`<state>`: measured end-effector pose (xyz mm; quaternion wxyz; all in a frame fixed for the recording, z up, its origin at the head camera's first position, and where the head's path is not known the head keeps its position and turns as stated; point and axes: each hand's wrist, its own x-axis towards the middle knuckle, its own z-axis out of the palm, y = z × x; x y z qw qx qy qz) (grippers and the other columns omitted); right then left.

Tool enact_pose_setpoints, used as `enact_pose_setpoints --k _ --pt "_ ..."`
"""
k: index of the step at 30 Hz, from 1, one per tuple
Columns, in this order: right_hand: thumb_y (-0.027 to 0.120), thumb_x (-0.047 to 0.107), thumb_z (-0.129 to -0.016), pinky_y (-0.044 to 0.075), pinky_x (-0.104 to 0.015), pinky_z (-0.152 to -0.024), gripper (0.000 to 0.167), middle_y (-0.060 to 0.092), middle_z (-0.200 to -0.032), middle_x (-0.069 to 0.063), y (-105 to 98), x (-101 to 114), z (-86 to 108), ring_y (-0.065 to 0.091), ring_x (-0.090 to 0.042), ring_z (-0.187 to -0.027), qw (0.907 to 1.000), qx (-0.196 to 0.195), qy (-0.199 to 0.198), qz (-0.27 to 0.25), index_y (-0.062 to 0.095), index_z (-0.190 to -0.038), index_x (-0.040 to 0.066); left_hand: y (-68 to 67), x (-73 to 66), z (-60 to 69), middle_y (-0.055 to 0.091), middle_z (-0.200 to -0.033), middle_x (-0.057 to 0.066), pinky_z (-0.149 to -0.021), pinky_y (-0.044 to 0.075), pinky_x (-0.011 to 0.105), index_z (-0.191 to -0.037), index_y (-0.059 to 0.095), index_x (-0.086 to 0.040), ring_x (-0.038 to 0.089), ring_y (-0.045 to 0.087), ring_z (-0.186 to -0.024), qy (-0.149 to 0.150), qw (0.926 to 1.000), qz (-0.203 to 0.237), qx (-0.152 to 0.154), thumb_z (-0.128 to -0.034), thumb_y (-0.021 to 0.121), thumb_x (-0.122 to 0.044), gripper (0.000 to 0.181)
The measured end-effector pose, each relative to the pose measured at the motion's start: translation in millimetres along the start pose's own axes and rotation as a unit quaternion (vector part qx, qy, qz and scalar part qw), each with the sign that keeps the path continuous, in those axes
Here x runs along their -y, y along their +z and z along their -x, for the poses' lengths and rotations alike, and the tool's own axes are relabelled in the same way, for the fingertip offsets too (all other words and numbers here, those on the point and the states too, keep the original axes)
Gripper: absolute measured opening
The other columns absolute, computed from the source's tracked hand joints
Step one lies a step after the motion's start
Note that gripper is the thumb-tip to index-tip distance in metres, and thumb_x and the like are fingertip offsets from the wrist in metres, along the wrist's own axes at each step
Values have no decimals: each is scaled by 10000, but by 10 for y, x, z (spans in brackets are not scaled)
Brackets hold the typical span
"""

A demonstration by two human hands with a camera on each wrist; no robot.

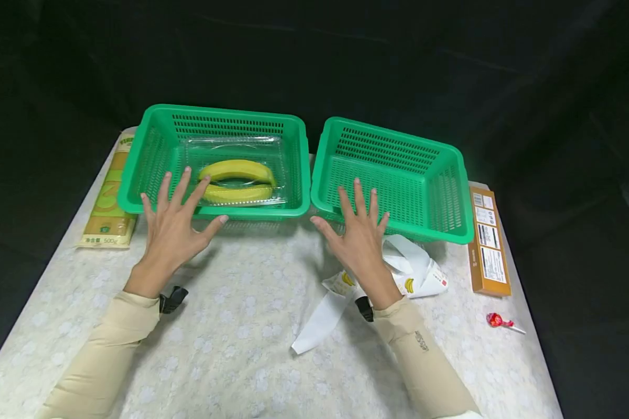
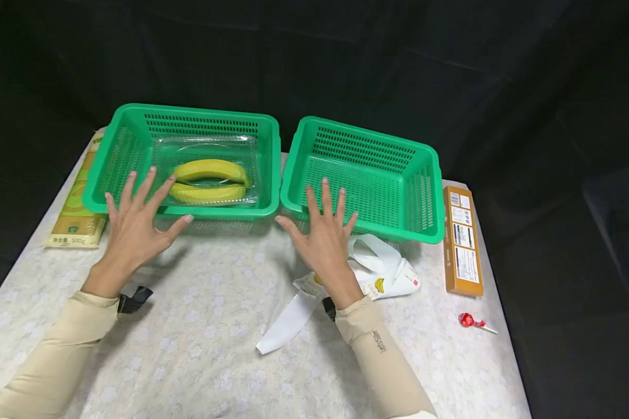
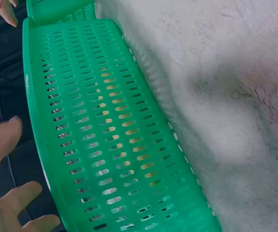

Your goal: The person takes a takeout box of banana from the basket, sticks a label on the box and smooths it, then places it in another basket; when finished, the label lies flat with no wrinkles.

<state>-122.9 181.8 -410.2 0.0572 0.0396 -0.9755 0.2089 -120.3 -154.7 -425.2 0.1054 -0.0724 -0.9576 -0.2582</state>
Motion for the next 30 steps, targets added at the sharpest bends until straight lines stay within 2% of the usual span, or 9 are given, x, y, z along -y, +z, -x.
enact_pose_setpoints --k 4,7,10,12,15,17,22,26,30 --pt "522 595 -981 125 -701 -1204 683 224 -1686 -85 15 148 -85 136 -369 -1574 9964 -124 -256 -800 512 -1473 122 20 62 -64 431 -1560 219 -1174 201 708 -1478 506 -108 457 337 -1469 -11 9966 613 -551 -960 666 -318 581" --pt "546 475 -1014 252 -605 -1210 541 416 -1588 -145 19 308 -198 331 -366 -1504 9893 -203 -454 -1375 630 -1337 49 15 114 -114 585 -1400 257 -1114 360 627 -1378 601 -44 473 510 -1323 -108 9905 948 -989 -983 634 -221 434" --pt "573 409 -1017 412 -521 -1133 450 584 -1432 -151 39 468 -331 511 -335 -1372 9828 -181 -512 -1767 685 -1250 41 -3 163 -164 647 -1320 241 -1010 447 613 -1337 638 -52 472 583 -1233 -314 9874 971 -1206 -992 600 -200 378" --pt "583 389 -1015 494 -471 -1061 410 644 -1340 -136 63 559 -416 591 -305 -1273 9791 -60 -456 -1981 703 -1219 55 -5 198 -213 664 -1291 239 -954 471 623 -1324 648 -54 480 609 -1187 -423 9863 927 -1295 -990 592 -197 367" --pt "582 370 -1019 562 -408 -950 375 673 -1282 -112 117 678 -543 646 -269 -1163 9741 224 -314 -2230 705 -1217 77 -16 237 -291 657 -1299 244 -923 476 634 -1337 636 -54 491 614 -1166 -556 9865 906 -1243 -992 579 -201 379" --pt "574 360 -1024 565 -402 -936 374 669 -1286 -116 173 742 -616 654 -271 -1140 9718 355 -173 -2325 697 -1233 75 -21 249 -333 647 -1308 256 -906 474 640 -1355 620 -51 504 614 -1145 -640 9876 869 -1136 -998 566 -210 394" --pt "544 361 -1036 486 -468 -1057 443 577 -1420 -143 327 899 -784 565 -323 -1300 9699 568 135 -2363 603 -1356 61 -37 259 -381 610 -1364 258 -872 465 673 -1413 570 -81 532 607 -1118 -978 9904 596 -773 -1013 541 -254 437" --pt "537 381 -1033 375 -513 -1166 583 408 -1567 -161 421 997 -881 391 -350 -1457 9679 912 482 -2294 430 -1499 46 -46 247 -380 574 -1412 267 -798 468 667 -1458 524 -109 519 634 -969 -1205 9911 342 -441 -1027 515 -301 472" --pt "555 399 -1022 317 -506 -1214 718 282 -1641 -166 479 1037 -936 281 -339 -1525 9603 1257 910 -2317 265 -1580 52 -39 236 -401 610 -1358 273 -817 443 653 -1515 444 -119 525 622 -980 -1351 9905 206 -154 -1034 483 -354 537"
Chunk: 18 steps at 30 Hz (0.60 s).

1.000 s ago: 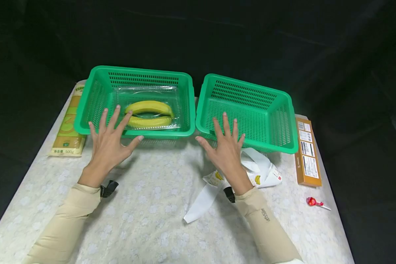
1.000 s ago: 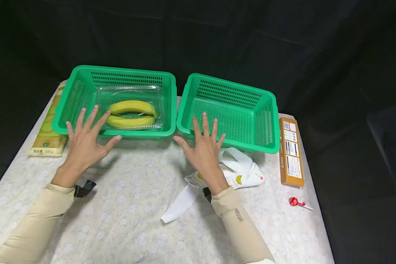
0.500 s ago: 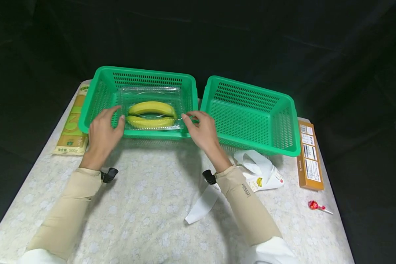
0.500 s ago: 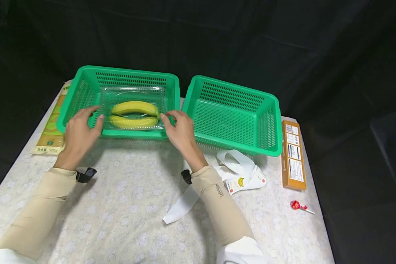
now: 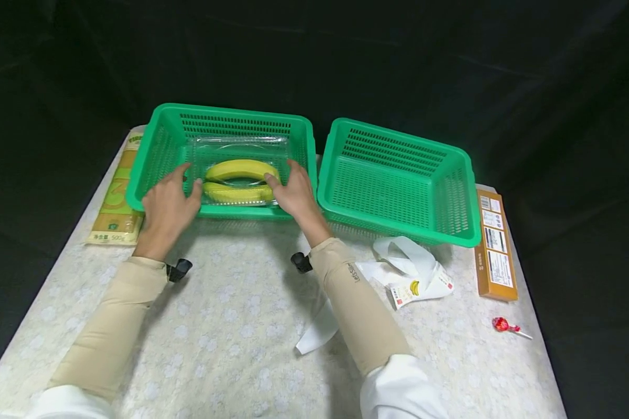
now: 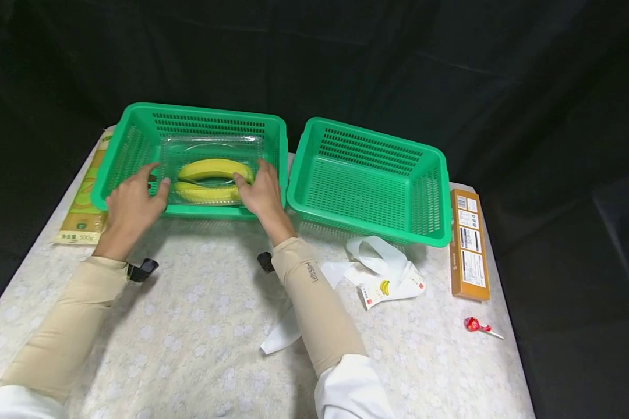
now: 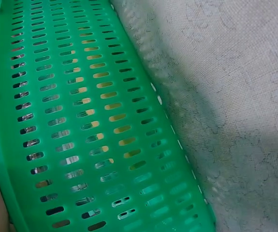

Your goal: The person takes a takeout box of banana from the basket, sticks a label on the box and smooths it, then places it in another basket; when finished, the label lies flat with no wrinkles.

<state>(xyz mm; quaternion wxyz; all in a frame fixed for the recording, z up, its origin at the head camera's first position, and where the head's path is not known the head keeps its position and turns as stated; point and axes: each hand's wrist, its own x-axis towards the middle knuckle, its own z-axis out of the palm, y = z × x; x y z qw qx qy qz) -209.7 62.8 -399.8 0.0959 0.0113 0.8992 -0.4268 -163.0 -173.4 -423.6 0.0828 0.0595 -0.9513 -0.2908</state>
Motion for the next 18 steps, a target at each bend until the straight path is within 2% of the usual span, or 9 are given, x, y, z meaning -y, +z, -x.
enact_pose_setpoints --k 3,6,11,18 --pt "569 391 -1016 307 -498 -1222 776 248 -1657 -172 16 3 -22 249 -333 -1541 9997 99 218 -24 189 -1602 54 7 -1 -16 639 -1306 272 -902 404 677 -1553 373 -119 565 579 -1119 -132 9998 -58 157 -1033 466 -379 590" --pt "574 382 -1016 312 -499 -1220 789 254 -1654 -184 23 4 -31 254 -341 -1539 9997 123 223 -1 173 -1604 41 6 12 -25 653 -1270 279 -892 404 668 -1558 356 -106 572 582 -1092 -209 9995 -127 206 -1032 464 -382 604" --pt "572 387 -1016 315 -496 -1219 772 271 -1646 -181 40 0 -36 271 -339 -1532 9996 140 224 81 188 -1605 68 1 30 -31 663 -1243 286 -806 425 624 -1505 440 -77 541 620 -999 -168 9995 -184 181 -1034 461 -365 552" --pt "565 353 -1024 361 -511 -1182 701 331 -1596 -201 64 -18 -46 349 -357 -1483 9997 106 181 103 240 -1592 104 -3 33 -26 684 -1102 325 -721 421 575 -1473 481 -53 524 635 -905 -181 9995 -223 91 -1037 436 -365 538"
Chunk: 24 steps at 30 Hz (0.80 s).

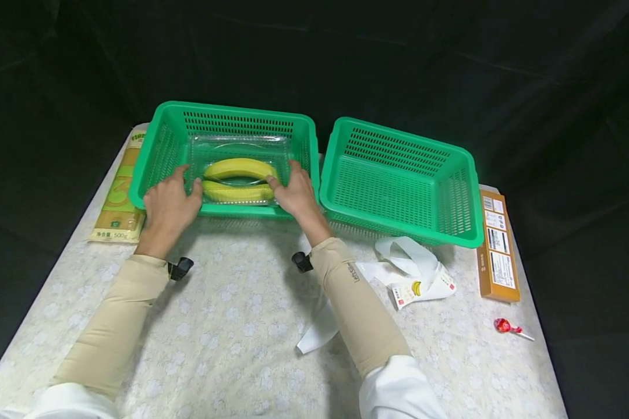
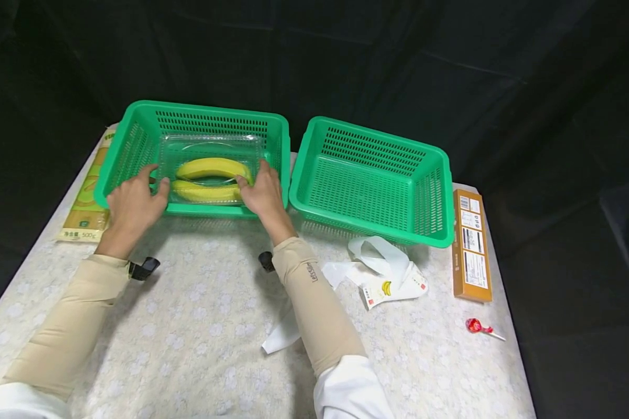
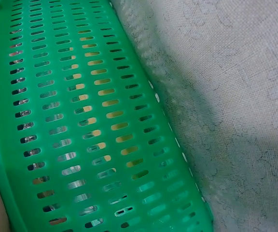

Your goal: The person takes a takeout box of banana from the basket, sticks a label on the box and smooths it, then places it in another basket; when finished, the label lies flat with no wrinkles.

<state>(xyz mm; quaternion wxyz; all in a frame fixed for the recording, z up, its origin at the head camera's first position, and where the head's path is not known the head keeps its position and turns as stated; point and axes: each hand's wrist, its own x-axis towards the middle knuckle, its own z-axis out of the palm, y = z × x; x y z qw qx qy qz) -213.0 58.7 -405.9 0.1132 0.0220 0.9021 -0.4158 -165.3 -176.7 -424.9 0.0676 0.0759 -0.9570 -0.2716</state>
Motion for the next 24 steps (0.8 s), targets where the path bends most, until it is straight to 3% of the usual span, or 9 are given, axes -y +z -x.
enact_pose_setpoints --k 10,16,22,24 --pt "514 230 -1050 360 -490 -1184 572 365 -1574 -188 -5 -1 4 366 -347 -1468 9998 -51 -120 126 316 -1567 87 -22 -38 -22 623 -1243 368 -843 414 640 -1511 432 -72 590 578 -1051 -425 9987 -34 296 -1041 405 -380 563" --pt "511 223 -1052 395 -493 -1151 540 373 -1558 -187 -49 26 19 393 -346 -1440 9997 113 -201 35 356 -1550 86 -100 -31 -18 630 -1230 363 -852 426 643 -1488 463 -56 574 594 -1031 -506 9981 266 214 -1038 435 -351 538" --pt "535 228 -1046 518 -449 -929 512 433 -1490 -207 -140 -7 110 593 -324 -1137 9984 34 -524 -213 413 -1515 61 -161 -30 6 666 -1195 287 -811 449 618 -1459 505 -45 507 624 -1001 -390 9966 727 88 -1035 466 -344 521" --pt "552 243 -1039 540 -436 -885 504 456 -1467 -199 -147 -28 149 617 -312 -1115 9974 -111 -660 -281 440 -1497 64 -166 -27 18 662 -1235 275 -818 451 625 -1450 521 -57 516 619 -1042 -371 9963 776 2 -1034 462 -350 512"
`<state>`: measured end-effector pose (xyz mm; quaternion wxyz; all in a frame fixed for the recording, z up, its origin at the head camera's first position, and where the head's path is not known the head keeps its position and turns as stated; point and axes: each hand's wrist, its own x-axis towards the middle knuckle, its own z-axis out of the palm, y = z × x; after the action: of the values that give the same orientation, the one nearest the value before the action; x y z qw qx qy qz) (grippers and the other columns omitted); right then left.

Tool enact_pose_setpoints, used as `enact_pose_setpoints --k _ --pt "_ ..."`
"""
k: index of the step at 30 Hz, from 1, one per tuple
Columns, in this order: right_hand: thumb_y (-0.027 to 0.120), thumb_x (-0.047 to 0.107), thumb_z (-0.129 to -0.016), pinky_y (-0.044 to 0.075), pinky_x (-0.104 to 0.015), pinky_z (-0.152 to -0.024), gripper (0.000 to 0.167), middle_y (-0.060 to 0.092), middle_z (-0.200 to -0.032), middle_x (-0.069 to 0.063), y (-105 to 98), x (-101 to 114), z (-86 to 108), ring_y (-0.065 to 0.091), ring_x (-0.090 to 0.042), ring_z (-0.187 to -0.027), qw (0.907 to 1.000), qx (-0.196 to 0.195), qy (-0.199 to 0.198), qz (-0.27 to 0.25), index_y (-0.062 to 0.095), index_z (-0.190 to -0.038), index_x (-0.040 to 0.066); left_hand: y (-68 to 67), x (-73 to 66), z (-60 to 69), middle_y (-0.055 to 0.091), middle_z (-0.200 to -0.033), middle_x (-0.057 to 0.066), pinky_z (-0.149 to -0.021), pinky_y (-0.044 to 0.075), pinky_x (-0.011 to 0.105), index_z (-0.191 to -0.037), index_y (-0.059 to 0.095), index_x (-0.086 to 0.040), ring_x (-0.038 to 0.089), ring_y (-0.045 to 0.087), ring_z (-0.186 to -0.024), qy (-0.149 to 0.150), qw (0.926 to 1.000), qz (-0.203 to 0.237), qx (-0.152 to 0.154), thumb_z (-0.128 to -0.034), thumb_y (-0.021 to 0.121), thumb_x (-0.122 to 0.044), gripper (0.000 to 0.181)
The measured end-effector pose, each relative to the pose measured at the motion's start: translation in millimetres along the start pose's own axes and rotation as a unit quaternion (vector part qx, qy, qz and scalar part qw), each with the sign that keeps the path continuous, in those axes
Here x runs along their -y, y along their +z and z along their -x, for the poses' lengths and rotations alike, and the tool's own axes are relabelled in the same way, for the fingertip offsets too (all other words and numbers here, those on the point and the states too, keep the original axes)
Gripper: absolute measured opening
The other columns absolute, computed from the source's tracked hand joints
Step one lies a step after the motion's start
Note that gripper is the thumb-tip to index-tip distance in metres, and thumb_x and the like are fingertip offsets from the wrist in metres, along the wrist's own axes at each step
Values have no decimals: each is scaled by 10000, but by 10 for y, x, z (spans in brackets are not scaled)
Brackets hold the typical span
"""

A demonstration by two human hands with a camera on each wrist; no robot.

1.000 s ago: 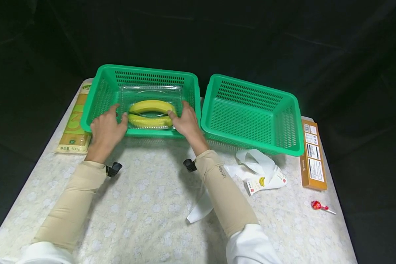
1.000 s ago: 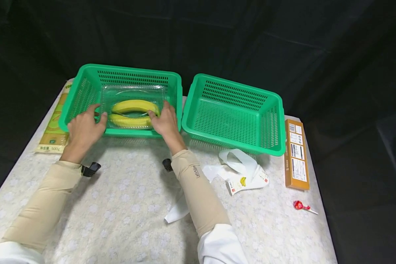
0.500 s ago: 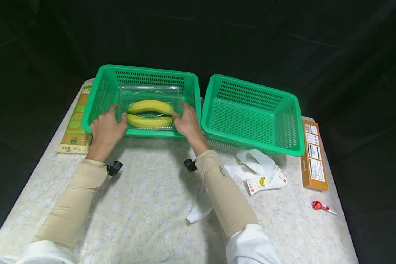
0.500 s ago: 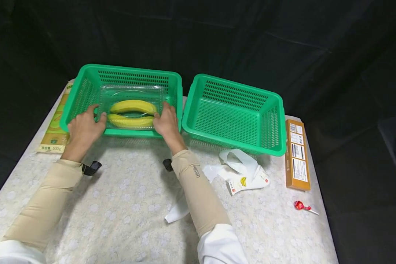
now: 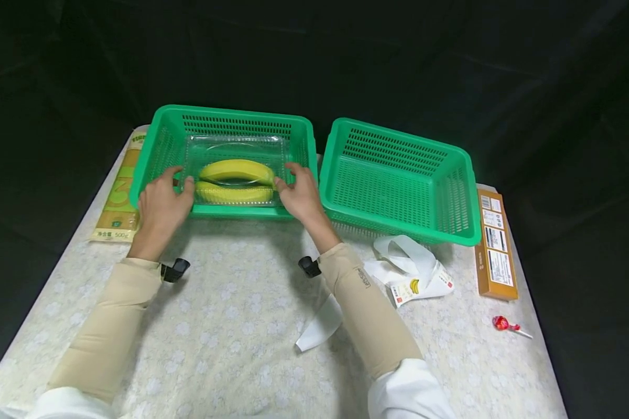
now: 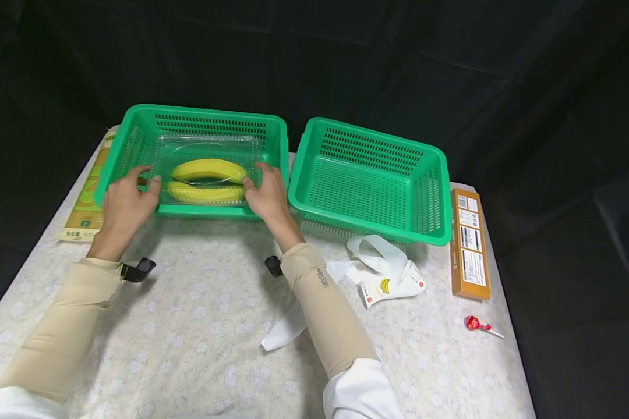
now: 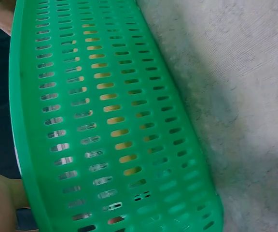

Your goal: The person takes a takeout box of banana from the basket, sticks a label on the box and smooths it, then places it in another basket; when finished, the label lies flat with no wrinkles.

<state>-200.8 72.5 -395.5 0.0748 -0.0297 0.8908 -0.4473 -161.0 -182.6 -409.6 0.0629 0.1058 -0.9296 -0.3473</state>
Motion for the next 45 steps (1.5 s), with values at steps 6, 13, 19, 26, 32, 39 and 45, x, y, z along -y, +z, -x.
enact_pose_setpoints --k 6,13,19,26,32,39,45 --pt "568 264 -1020 564 -410 -863 459 530 -1400 -178 68 -74 57 649 -299 -1094 9971 -593 -477 45 529 -1427 55 45 34 47 685 -1233 240 -784 447 603 -1417 565 -85 512 626 -1017 40 9993 -59 -376 -1035 421 -387 508" --pt "561 266 -1016 561 -422 -866 442 543 -1382 -186 77 -71 63 654 -296 -1076 9954 -739 -600 141 554 -1398 44 78 39 47 685 -1246 238 -824 417 625 -1403 578 -81 544 592 -1082 -42 9989 -134 -445 -1035 419 -376 497" --pt "559 272 -1019 558 -421 -873 449 538 -1396 -178 74 -85 60 647 -291 -1088 9961 -676 -548 144 546 -1409 51 84 44 44 691 -1240 230 -842 419 631 -1398 583 -85 537 597 -1094 -64 9990 -150 -420 -1034 419 -387 500" --pt "569 278 -1015 563 -415 -858 455 532 -1403 -149 56 -103 110 641 -287 -1097 9975 -583 -382 -63 540 -1414 59 77 45 61 698 -1214 224 -824 446 603 -1402 583 -91 465 643 -1028 -5 9991 63 -418 -1037 421 -390 500" --pt "580 272 -1009 564 -417 -866 454 535 -1396 -149 22 -101 169 641 -293 -1110 9972 -560 -425 -242 542 -1412 65 69 44 98 714 -1188 215 -810 473 576 -1376 607 -77 382 689 -975 130 9971 306 -687 -1030 447 -363 476" --pt "613 231 -991 573 -375 -856 431 547 -1375 -152 20 -128 179 648 -278 -1089 9948 -699 -471 -573 568 -1386 66 126 69 139 739 -1146 192 -769 470 553 -1326 653 -92 365 711 -925 291 9912 522 -1184 -1015 481 -316 420" --pt "613 251 -990 569 -373 -868 427 548 -1367 -146 37 -148 179 644 -268 -1091 9939 -751 -467 -659 576 -1378 76 152 92 152 741 -1139 181 -771 466 548 -1318 659 -100 356 711 -928 245 9893 545 -1331 -1015 484 -323 415"
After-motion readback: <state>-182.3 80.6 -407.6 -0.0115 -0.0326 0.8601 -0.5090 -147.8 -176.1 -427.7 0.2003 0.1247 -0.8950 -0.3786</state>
